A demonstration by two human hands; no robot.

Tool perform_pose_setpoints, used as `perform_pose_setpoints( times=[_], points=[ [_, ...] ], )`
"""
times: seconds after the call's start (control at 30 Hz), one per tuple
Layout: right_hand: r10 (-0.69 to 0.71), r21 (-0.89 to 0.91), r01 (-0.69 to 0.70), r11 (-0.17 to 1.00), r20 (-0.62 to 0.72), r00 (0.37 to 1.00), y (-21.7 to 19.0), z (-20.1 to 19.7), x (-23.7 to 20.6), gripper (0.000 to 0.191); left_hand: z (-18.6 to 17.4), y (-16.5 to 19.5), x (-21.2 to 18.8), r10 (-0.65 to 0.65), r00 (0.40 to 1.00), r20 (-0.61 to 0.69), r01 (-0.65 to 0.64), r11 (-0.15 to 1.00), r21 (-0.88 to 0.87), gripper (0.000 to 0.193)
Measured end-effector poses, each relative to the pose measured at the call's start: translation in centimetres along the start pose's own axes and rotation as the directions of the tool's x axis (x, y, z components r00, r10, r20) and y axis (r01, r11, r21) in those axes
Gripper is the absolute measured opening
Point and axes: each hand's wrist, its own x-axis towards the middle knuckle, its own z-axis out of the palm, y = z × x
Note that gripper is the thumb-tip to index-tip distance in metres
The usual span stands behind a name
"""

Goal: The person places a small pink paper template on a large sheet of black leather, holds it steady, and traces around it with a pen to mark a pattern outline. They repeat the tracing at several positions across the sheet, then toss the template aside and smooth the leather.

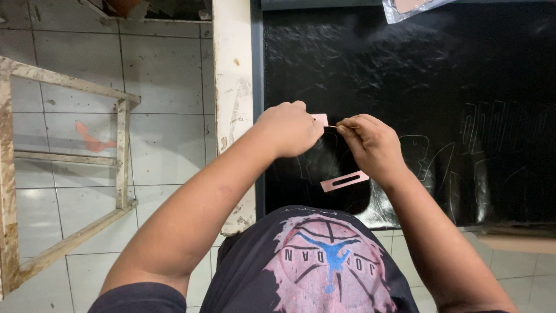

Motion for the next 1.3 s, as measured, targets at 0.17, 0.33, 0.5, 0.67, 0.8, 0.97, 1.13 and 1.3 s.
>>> perform_pose_setpoints(
  times=[0.17, 0.33, 0.5, 0.67, 0.8, 0.97, 1.13, 1.3],
  points=[
    [-0.027, 0.019, 0.028, 0.999, -0.026, 0.999, -0.1, 0.3, -0.3, 0.009, -0.6, -0.2, 2.2, -0.083, 0.981, 0.177, 0.094, 0.994, -0.056, 0.062],
    [-0.027, 0.089, 0.030, 0.996, -0.043, 0.999, -0.6, 1.0, -0.3, 0.010, -0.6, -1.0, 4.0, 0.009, 0.975, 0.221, 0.008, 0.997, -0.076, 0.065],
    [-0.101, 0.168, 0.110, 0.980, -0.061, 0.993, -1.4, 2.7, 0.4, 0.012, -0.6, -1.5, 5.1, -0.015, 0.966, 0.259, 0.060, 0.984, -0.166, 0.068],
    [-0.137, 0.277, 0.144, 0.950, -0.046, 0.990, -2.4, 4.7, 1.2, 0.012, -1.1, -1.5, 5.8, -0.028, 0.950, 0.310, 0.091, 0.978, -0.189, 0.070],
    [-0.121, 0.316, 0.112, 0.942, 0.009, 0.993, -2.8, 5.9, 1.5, 0.015, -1.4, -1.2, 5.8, -0.026, 0.934, 0.357, 0.116, 0.965, -0.233, 0.071],
    [-0.065, 0.356, 0.040, 0.934, 0.058, 0.996, -2.8, 6.8, 1.7, 0.011, -1.6, -1.0, 5.3, -0.041, 0.928, 0.371, 0.141, 0.959, -0.245, 0.070],
    [-0.073, 0.398, 0.044, 0.916, 0.060, 0.996, -2.7, 6.0, 1.3, 0.011, -1.5, -0.8, 4.1, 0.041, 0.963, 0.268, 0.001, 0.988, -0.154, 0.065],
    [0.092, 0.287, -0.076, 0.955, -0.041, 0.995, -1.4, 2.5, -1.2, 0.008, 0.0, -0.2, 1.0, 0.066, 0.996, 0.057, -0.066, 0.998, -0.004, 0.044]
  ],
)
